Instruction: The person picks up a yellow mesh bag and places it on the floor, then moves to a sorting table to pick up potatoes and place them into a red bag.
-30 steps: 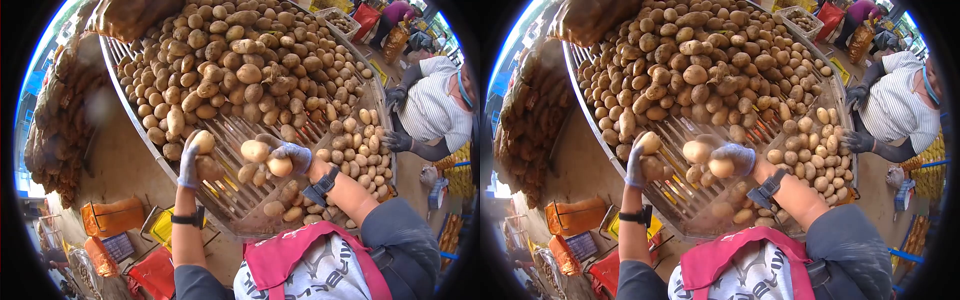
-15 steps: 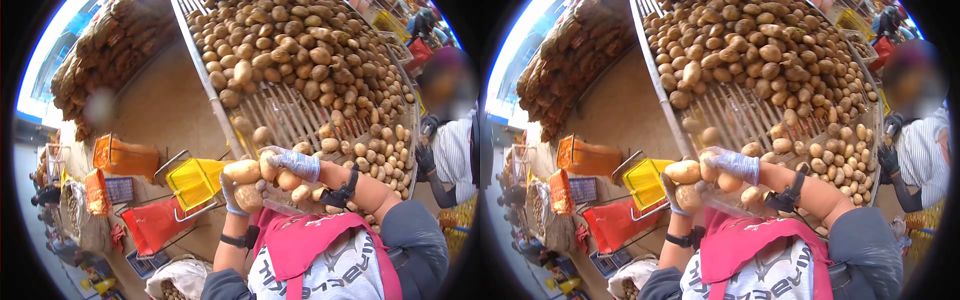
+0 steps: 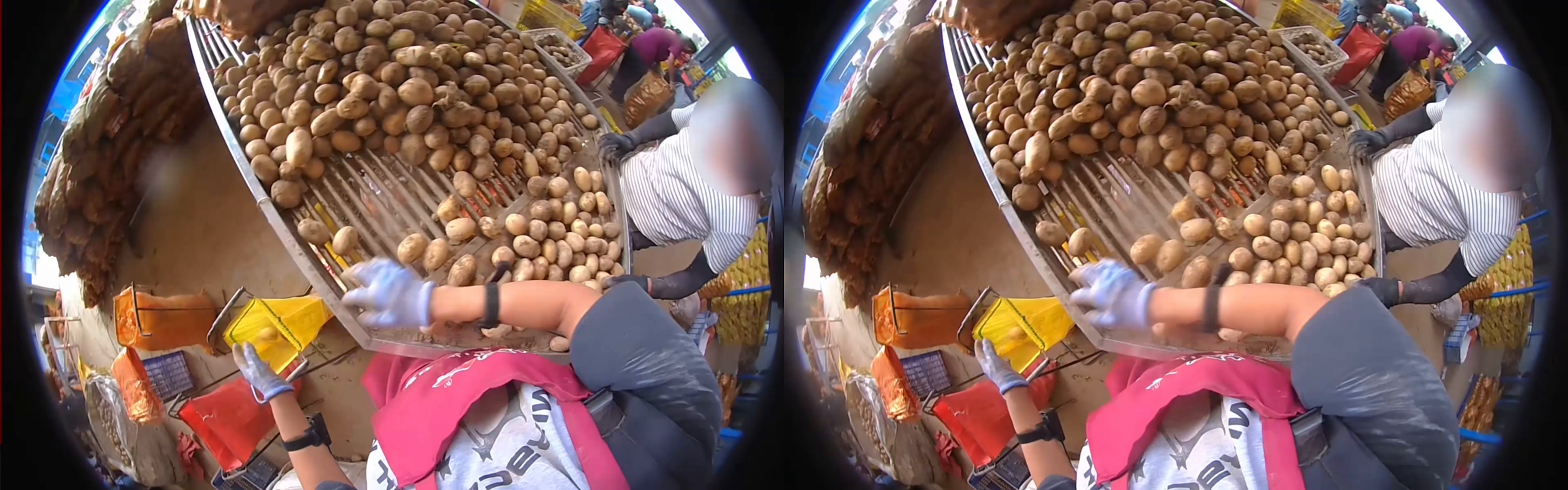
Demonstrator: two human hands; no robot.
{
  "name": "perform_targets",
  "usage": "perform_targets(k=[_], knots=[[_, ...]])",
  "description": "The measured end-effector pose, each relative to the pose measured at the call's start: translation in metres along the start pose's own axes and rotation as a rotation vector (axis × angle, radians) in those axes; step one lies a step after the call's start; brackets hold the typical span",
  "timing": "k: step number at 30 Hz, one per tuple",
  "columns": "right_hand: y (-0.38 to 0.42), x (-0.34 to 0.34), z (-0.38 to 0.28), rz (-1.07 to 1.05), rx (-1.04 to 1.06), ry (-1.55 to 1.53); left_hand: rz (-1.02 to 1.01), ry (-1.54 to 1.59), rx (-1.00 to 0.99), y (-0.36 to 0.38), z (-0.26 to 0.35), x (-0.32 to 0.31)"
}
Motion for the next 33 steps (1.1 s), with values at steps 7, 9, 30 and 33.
perform_targets(k=[7, 9, 30, 33], knots=[[0.145, 0.075, 0.155, -0.19, -0.408, 0.596, -0.905, -0.534, -0.977, 0.231, 0.037, -0.228], [0.147, 0.08, 0.143, -0.501, -0.474, 0.407, -0.843, -0.74, -1.205, 0.269, 0.029, -0.264], [0.107, 0.208, 0.282, 0.158, -0.813, 0.533, -0.956, -0.821, -1.091, 0.279, -0.011, -0.317], [0.09, 0.179, 0.29, 0.077, -0.789, 0.619, -1.046, -0.403, -0.961, 0.292, 0.019, -0.31]])
Point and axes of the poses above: each hand's wrist, its own y-axis away from the middle knuckle, its own x-axis out of the back of the hand, z = x × y, the point moved 9 cm from there along -y, towards the middle knuckle, and after that the axes turned 13 degrees about z, right-handed, at the moved point
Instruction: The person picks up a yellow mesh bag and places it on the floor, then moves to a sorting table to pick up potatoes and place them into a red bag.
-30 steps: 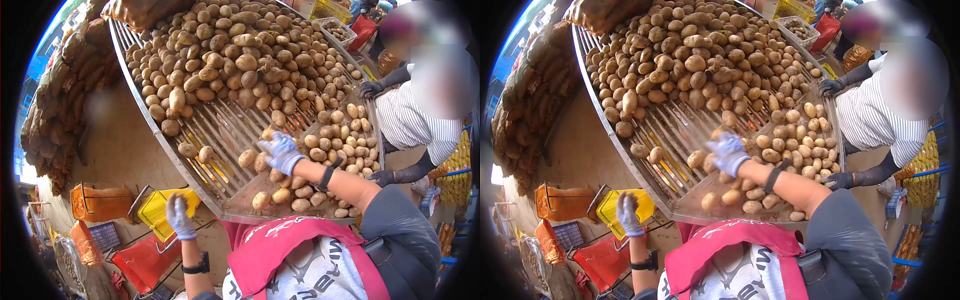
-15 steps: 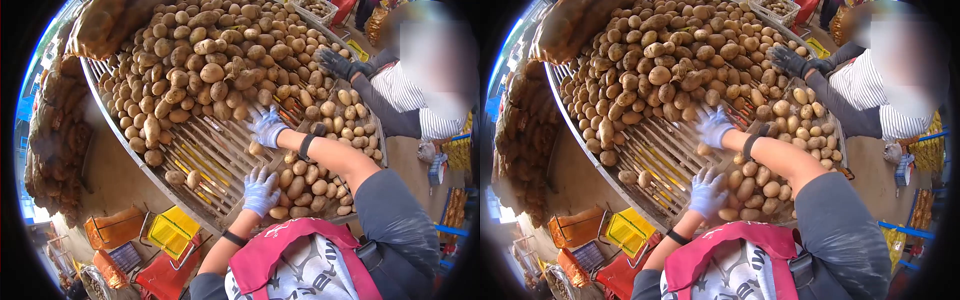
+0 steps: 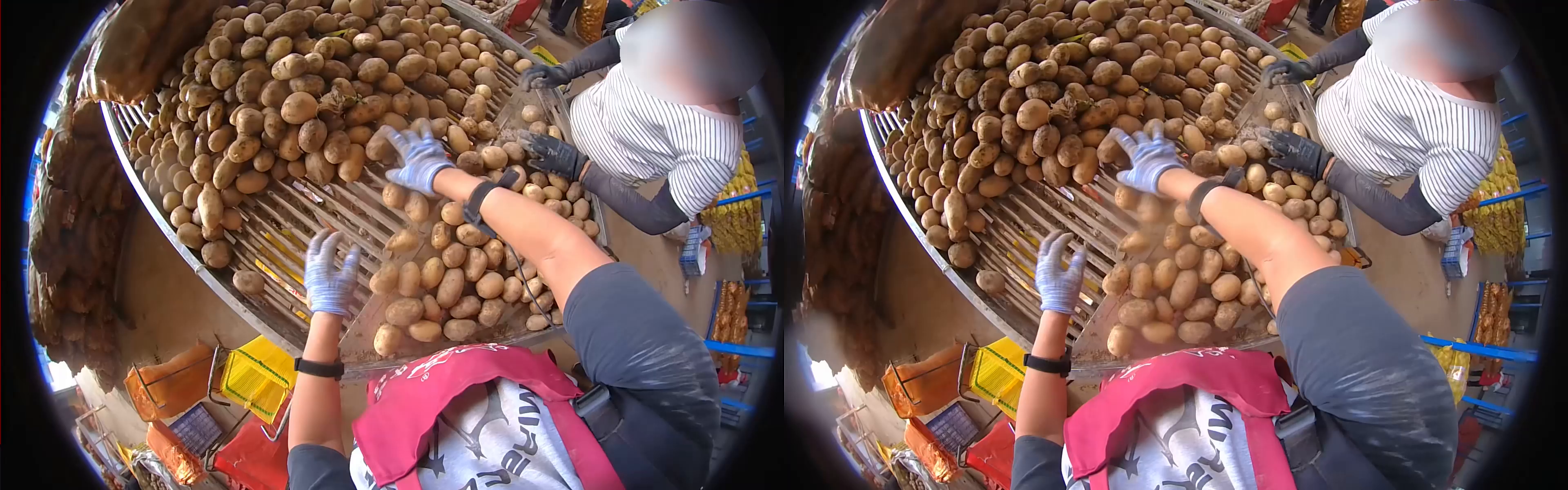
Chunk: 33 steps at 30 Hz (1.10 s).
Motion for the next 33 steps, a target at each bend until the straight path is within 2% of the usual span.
perform_targets(k=[1, 3, 4, 5, 7, 10, 13, 15, 17, 19, 21, 23, 24, 26, 27, 29, 30, 31, 33], knots=[[0.014, -0.003, -0.012, -0.154, -0.019, -0.075, 0.117, -0.284, -0.115, -0.006, -0.004, 0.02], [0.054, -0.013, -0.031, -0.231, 0.134, -0.105, 0.132, -0.721, 0.174, -0.01, -0.055, 0.052], [0.079, -0.017, -0.041, -0.199, 0.4, 0.135, -0.012, -0.697, 0.305, -0.001, -0.087, 0.048], [0.091, -0.018, -0.035, -0.167, 0.392, 0.113, -0.16, -0.669, 0.439, 0.016, -0.113, 0.043], [0.106, 0.009, -0.027, -0.262, 0.327, 0.224, -0.263, -0.652, 0.562, 0.047, -0.108, 0.032], [0.138, 0.012, 0.011, -0.291, 0.301, 0.246, -0.369, -0.763, 0.564, 0.09, -0.075, 0.018], [0.163, 0.012, 0.03, -0.205, 0.324, 0.263, -0.426, -0.732, 0.512, 0.127, -0.049, 0.002], [0.182, 0.017, 0.02, -0.2, 0.325, 0.26, -0.411, -0.555, 0.416, 0.149, -0.041, -0.014], [0.206, 0.036, -0.011, -0.234, 0.277, 0.164, -0.396, -0.606, 0.391, 0.158, -0.03, -0.014], [0.264, 0.01, -0.055, -0.406, 0.672, 0.018, -0.368, -0.589, 0.396, 0.163, -0.029, -0.019], [0.279, 0.012, -0.056, -0.33, 0.559, -0.07, -0.336, -0.448, 0.234, 0.167, -0.021, -0.043], [0.262, 0.025, -0.05, -0.414, 0.437, 0.065, -0.323, -0.295, 0.091, 0.175, 0.0, -0.063], [0.256, 0.019, -0.046, -0.428, 0.431, 0.133, -0.301, -0.28, 0.156, 0.181, 0.014, -0.072], [0.25, 0.001, -0.039, -0.463, 0.443, 0.27, -0.307, -0.246, 0.157, 0.186, 0.029, -0.088], [0.25, 0.002, -0.035, -0.484, 0.437, 0.252, -0.301, -0.229, 0.188, 0.186, 0.033, -0.088], [0.248, 0.008, -0.025, -0.525, 0.432, 0.213, -0.379, 0.08, 0.367, 0.178, 0.031, -0.087], [0.244, 0.022, -0.018, -0.432, 0.361, 0.108, -0.215, 0.177, 0.324, 0.179, 0.021, -0.077], [0.244, 0.027, -0.005, -0.469, 0.173, -0.107, -0.119, 0.119, 0.272, 0.168, 0.049, -0.047], [0.25, 0.033, 0.013, -0.532, -0.23, -0.534, -0.129, 0.642, 0.617, 0.18, 0.064, -0.039]])
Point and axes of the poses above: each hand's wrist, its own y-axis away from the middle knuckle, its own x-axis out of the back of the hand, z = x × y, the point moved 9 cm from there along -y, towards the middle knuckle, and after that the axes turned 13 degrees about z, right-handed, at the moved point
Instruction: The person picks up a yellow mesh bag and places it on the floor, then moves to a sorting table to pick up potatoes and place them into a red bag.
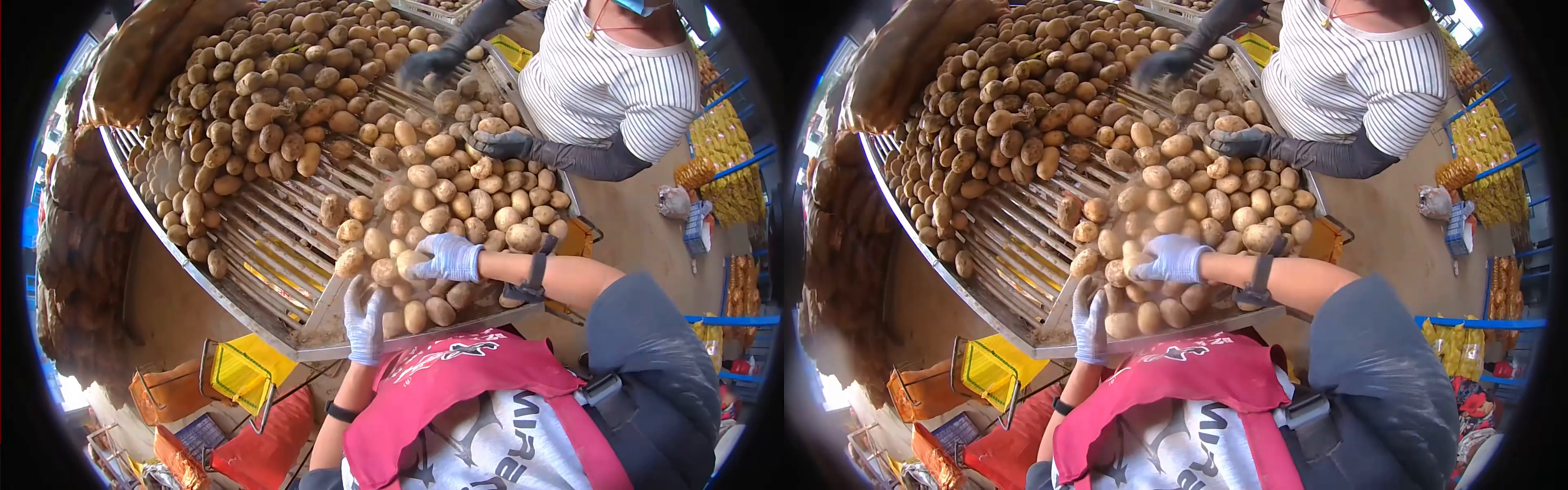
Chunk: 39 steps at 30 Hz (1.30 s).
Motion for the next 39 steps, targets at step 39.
perform_targets(k=[39], knots=[[0.062, -0.092, -0.055, -0.032, 0.865, 0.244, 0.897, 0.444, 0.173, 0.002, -0.09, 0.476]])
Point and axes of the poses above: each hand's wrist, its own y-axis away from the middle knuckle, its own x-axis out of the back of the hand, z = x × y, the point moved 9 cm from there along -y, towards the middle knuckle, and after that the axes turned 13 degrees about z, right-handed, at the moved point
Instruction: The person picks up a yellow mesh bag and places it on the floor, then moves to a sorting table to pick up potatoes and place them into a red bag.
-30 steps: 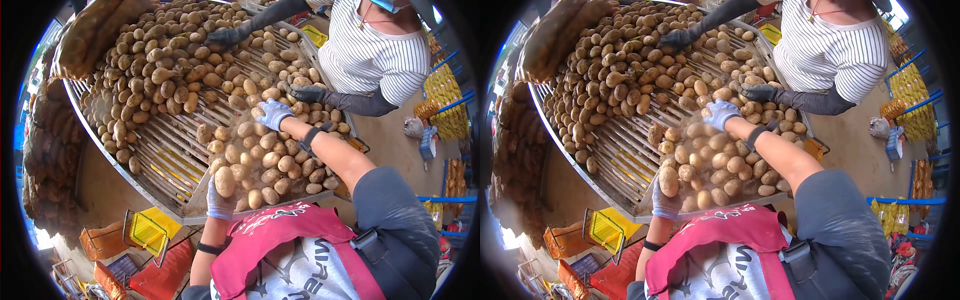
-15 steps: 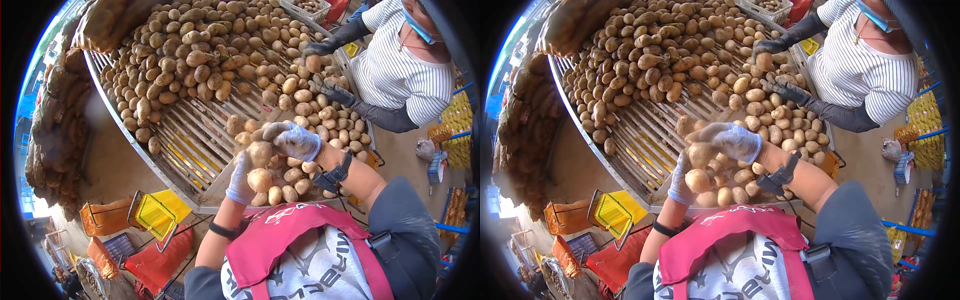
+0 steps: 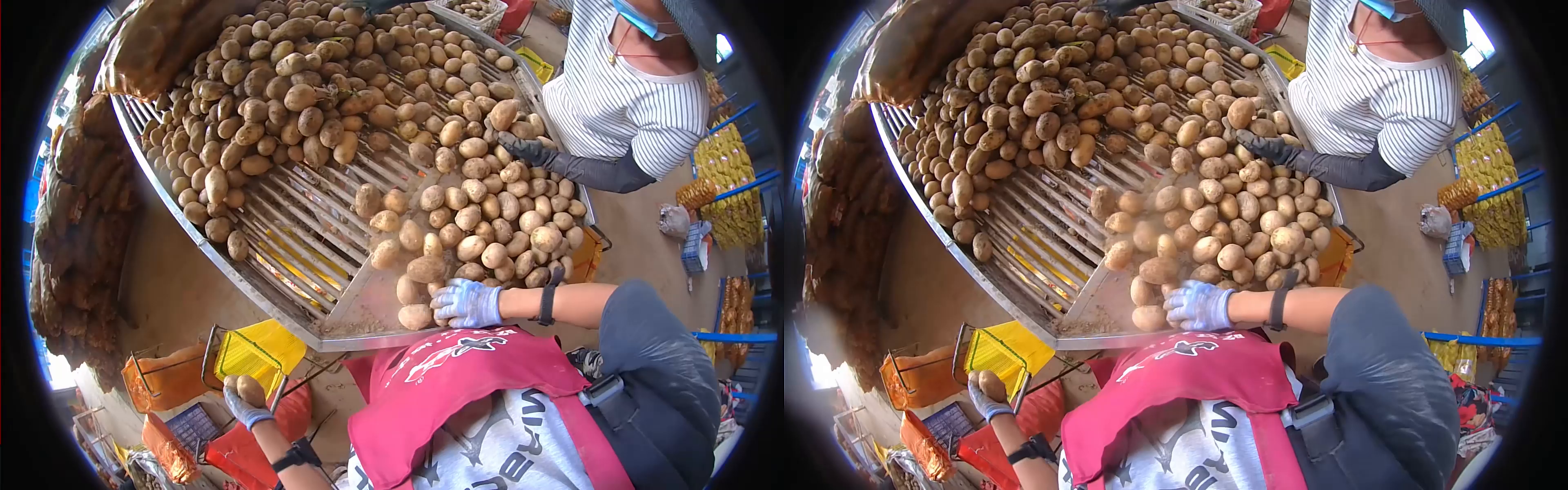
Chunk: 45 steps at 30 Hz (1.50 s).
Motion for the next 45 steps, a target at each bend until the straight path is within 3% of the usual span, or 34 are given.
perform_targets(k=[1, 2, 3, 4, 5, 7, 8, 9, 11, 13, 14, 18, 21, 22, 26, 29, 30, 31, 33, 35, 37, 39, 41, 43, 45], knots=[[0.011, 0.0, 0.014, -0.106, -0.141, -0.17, 0.151, -0.19, -0.109, 0.003, 0.015, 0.011], [0.015, 0.033, 0.035, 0.157, -0.309, -0.052, 0.14, -0.725, -0.221, -0.038, 0.01, 0.03], [0.01, 0.062, 0.052, 0.29, -0.394, 0.067, 0.117, -1.261, -0.331, -0.079, 0.005, 0.046], [0.001, 0.093, 0.057, 0.337, -0.444, 0.272, 0.192, -1.256, -0.862, -0.041, 0.036, 0.007], [-0.009, 0.096, 0.072, 0.222, -0.537, 0.398, 0.262, -1.192, -1.396, 0.042, 0.061, -0.052], [-0.028, 0.073, 0.09, -0.013, -0.405, 0.545, -0.205, -0.804, -1.023, 0.145, 0.057, -0.147], [-0.036, 0.066, 0.093, -0.021, -0.392, 0.635, -0.458, -0.664, -0.96, 0.187, 0.034, -0.185], [-0.041, 0.06, 0.097, -0.026, -0.38, 0.724, -0.694, -0.733, -1.015, 0.256, 0.019, -0.228], [-0.044, 0.056, 0.122, 0.012, -0.468, 0.575, -0.951, -1.107, -1.024, 0.319, -0.054, -0.27], [-0.045, 0.061, 0.134, 0.109, -0.393, 0.537, -1.099, -1.392, -1.13, 0.369, -0.107, -0.297], [-0.048, 0.065, 0.134, 0.066, -0.421, 0.531, -1.143, -1.499, -1.056, 0.381, -0.125, -0.303], [-0.058, 0.067, 0.138, -0.043, -0.496, 0.422, -1.008, -1.453, -0.942, 0.364, -0.156, -0.309], [-0.056, 0.063, 0.137, 0.037, -0.597, 0.292, -0.981, -1.19, -1.668, 0.422, -0.118, -0.309], [-0.051, 0.06, 0.139, 0.101, -0.656, 0.218, -1.03, -1.169, -1.668, 0.439, -0.115, -0.31], [-0.048, 0.057, 0.146, 0.117, -0.646, 0.161, -1.011, -1.441, -1.188, 0.414, -0.162, -0.327], [-0.05, 0.07, 0.161, 0.155, -0.671, -0.044, -0.978, -1.388, -1.13, 0.404, -0.157, -0.316], [-0.046, 0.085, 0.16, 0.22, -0.784, -0.175, -0.963, -1.37, -1.186, 0.401, -0.154, -0.308], [-0.057, 0.099, 0.151, 0.296, -0.722, -0.285, -0.957, -1.391, -1.169, 0.398, -0.156, -0.306], [-0.088, 0.112, 0.127, 0.153, -0.667, -0.192, -0.977, -1.433, -1.14, 0.396, -0.163, -0.309], [-0.135, 0.08, 0.112, 0.13, -0.363, 0.045, -1.072, -1.504, -1.121, 0.402, -0.165, -0.314], [-0.164, 0.043, 0.092, -0.284, -0.416, 0.235, -1.161, -1.543, -1.167, 0.399, -0.165, -0.32], [-0.173, 0.022, 0.098, -0.366, -0.522, 0.316, -1.19, -1.378, -1.207, 0.389, -0.166, -0.323], [-0.174, 0.02, 0.108, -0.434, -0.495, 0.279, -1.14, -1.265, -1.197, 0.376, -0.165, -0.32], [-0.168, 0.033, 0.122, -0.265, -0.434, 0.132, -0.966, -1.058, -1.048, 0.349, -0.151, -0.318], [-0.149, 0.049, 0.137, -0.176, -0.594, -0.403, -0.865, -0.813, -0.881, 0.323, -0.145, -0.313]])
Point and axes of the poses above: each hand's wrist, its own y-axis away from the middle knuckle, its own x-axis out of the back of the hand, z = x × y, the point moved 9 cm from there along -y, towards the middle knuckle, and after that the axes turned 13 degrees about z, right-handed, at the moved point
